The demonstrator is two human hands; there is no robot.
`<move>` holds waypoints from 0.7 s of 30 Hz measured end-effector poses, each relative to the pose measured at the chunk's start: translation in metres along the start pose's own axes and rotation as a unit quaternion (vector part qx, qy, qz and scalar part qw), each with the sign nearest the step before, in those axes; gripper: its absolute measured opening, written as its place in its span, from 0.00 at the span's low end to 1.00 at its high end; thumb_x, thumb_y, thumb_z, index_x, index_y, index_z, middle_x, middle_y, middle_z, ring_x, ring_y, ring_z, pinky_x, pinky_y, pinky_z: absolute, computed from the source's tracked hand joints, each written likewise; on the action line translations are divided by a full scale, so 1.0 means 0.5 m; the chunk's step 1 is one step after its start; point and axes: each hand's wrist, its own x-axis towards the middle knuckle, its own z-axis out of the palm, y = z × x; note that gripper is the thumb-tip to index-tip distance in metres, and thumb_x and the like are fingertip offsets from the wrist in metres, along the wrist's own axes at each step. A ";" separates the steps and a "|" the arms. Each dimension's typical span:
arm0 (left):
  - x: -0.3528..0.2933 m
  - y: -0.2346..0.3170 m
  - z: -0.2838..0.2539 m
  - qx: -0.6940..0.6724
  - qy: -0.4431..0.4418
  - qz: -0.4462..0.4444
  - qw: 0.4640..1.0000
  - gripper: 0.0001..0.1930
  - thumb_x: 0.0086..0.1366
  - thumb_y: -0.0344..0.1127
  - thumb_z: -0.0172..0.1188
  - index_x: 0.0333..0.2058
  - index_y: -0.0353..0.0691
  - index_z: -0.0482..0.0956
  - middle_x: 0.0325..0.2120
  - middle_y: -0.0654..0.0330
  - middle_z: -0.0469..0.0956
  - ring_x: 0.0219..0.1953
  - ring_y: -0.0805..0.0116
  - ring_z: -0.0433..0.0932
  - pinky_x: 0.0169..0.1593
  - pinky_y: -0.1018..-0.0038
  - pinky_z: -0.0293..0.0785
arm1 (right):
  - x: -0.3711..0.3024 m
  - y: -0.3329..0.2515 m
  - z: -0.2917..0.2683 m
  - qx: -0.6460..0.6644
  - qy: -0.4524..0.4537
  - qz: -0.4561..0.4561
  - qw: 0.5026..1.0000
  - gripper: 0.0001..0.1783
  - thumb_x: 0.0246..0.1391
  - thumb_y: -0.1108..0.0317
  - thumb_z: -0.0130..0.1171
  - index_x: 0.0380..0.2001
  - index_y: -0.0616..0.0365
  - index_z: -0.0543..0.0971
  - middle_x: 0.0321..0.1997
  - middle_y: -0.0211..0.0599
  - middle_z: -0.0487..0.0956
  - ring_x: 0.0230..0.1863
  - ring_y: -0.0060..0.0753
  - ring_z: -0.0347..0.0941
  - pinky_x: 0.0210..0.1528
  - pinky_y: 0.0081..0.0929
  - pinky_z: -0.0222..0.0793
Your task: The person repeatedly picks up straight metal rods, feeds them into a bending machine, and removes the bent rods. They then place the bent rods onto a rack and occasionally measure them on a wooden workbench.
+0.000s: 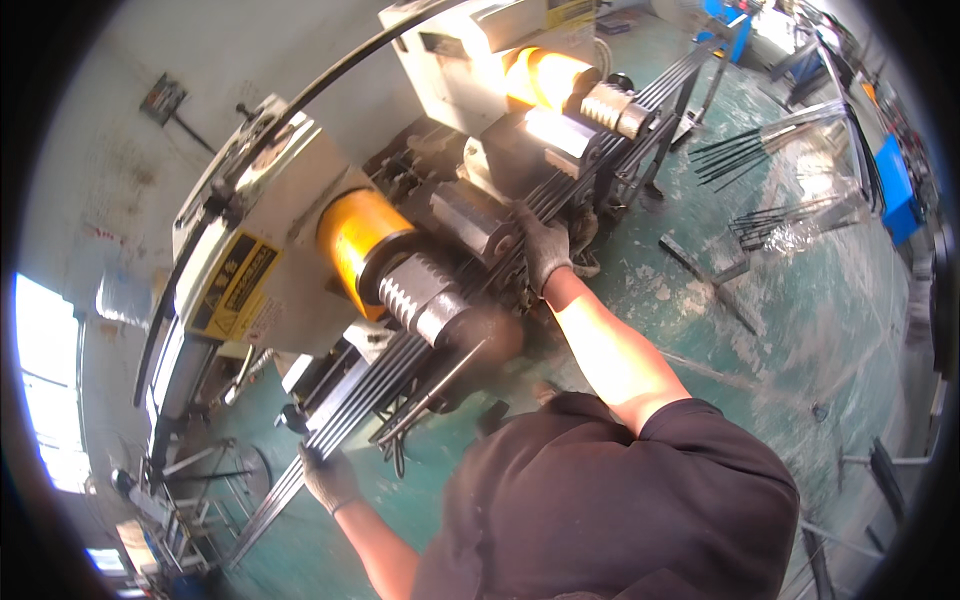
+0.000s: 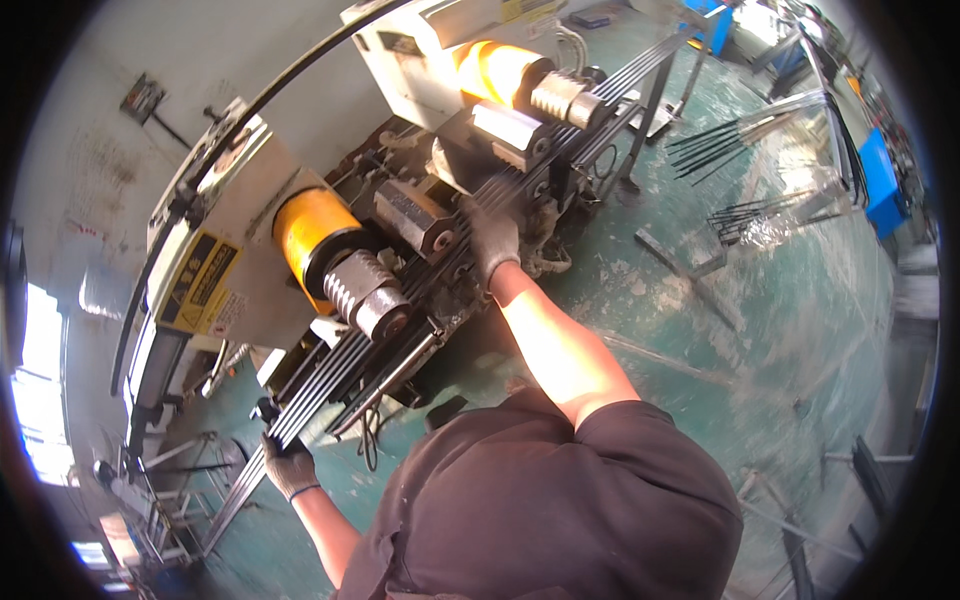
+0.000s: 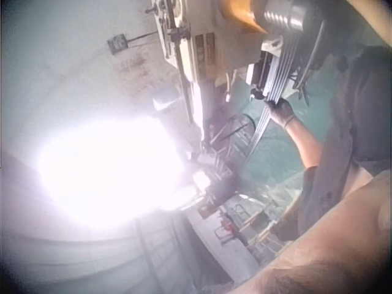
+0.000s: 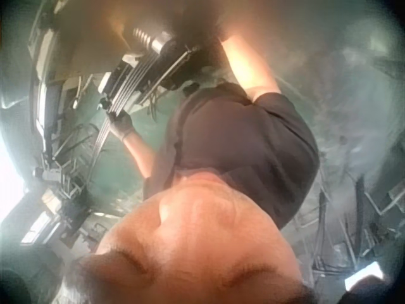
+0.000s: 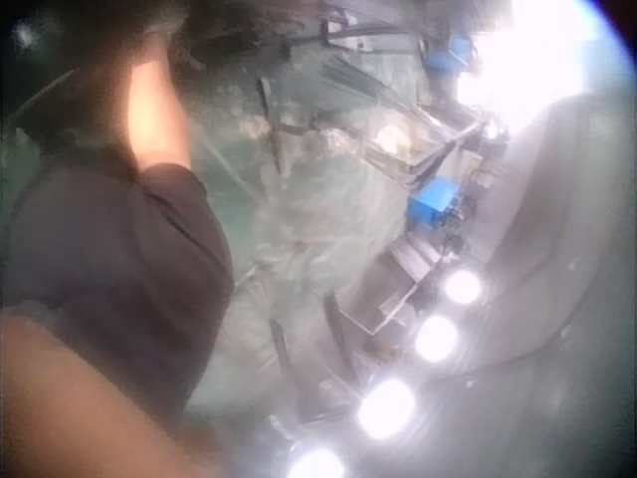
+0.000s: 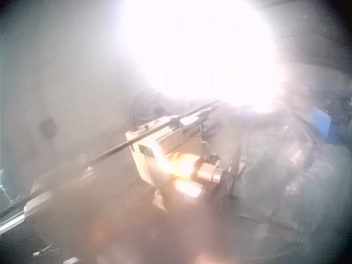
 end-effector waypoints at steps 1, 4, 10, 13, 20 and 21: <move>0.004 -0.015 0.004 0.068 -0.020 0.026 0.997 0.18 0.81 0.38 0.59 0.58 0.28 0.81 0.54 0.48 0.85 0.57 0.60 0.83 0.66 0.63 0.77 | 0.001 0.025 -0.001 -0.057 -0.009 0.003 0.998 0.13 0.60 0.61 0.69 0.36 0.63 0.88 0.30 0.37 0.87 0.31 0.32 0.84 0.35 0.30 0.78; 0.007 -0.020 -0.002 -0.052 0.012 -0.034 0.998 0.18 0.80 0.38 0.60 0.60 0.30 0.80 0.55 0.48 0.85 0.59 0.57 0.83 0.67 0.60 0.78 | -0.075 -0.037 0.001 -0.128 -0.085 0.040 0.987 0.13 0.56 0.61 0.68 0.26 0.59 0.89 0.28 0.38 0.87 0.32 0.29 0.85 0.36 0.33 0.78; -0.056 -0.006 0.125 -0.184 0.079 -0.107 0.974 0.17 0.79 0.40 0.61 0.57 0.35 0.81 0.54 0.52 0.85 0.58 0.54 0.83 0.67 0.58 0.78 | 0.032 0.005 -0.071 -0.431 -0.103 -0.343 0.828 0.07 0.53 0.73 0.69 0.33 0.46 0.86 0.32 0.39 0.89 0.37 0.45 0.88 0.39 0.39 0.81; -0.068 -0.005 0.058 -0.212 0.067 -0.100 0.970 0.18 0.80 0.44 0.59 0.56 0.36 0.82 0.57 0.52 0.85 0.61 0.53 0.81 0.72 0.55 0.73 | 0.032 -0.025 -0.070 -0.408 -0.147 -0.248 0.866 0.25 0.58 0.56 0.72 0.57 0.50 0.82 0.38 0.38 0.89 0.39 0.39 0.85 0.44 0.35 0.80; -0.077 0.082 -0.006 -0.296 0.110 -0.090 0.945 0.22 0.82 0.46 0.53 0.62 0.33 0.75 0.64 0.46 0.78 0.68 0.44 0.75 0.76 0.44 0.65 | 0.213 -0.007 -0.134 -0.418 -0.145 -0.199 0.874 0.28 0.67 0.47 0.63 0.62 0.52 0.83 0.50 0.38 0.86 0.50 0.40 0.82 0.55 0.41 0.75; -0.072 0.103 -0.033 -0.303 0.114 -0.079 0.943 0.22 0.83 0.46 0.53 0.62 0.33 0.75 0.64 0.46 0.78 0.67 0.43 0.75 0.76 0.43 0.66 | 0.240 -0.016 -0.152 -0.523 -0.127 -0.256 0.803 0.27 0.68 0.47 0.61 0.62 0.52 0.83 0.52 0.38 0.85 0.51 0.41 0.81 0.57 0.42 0.74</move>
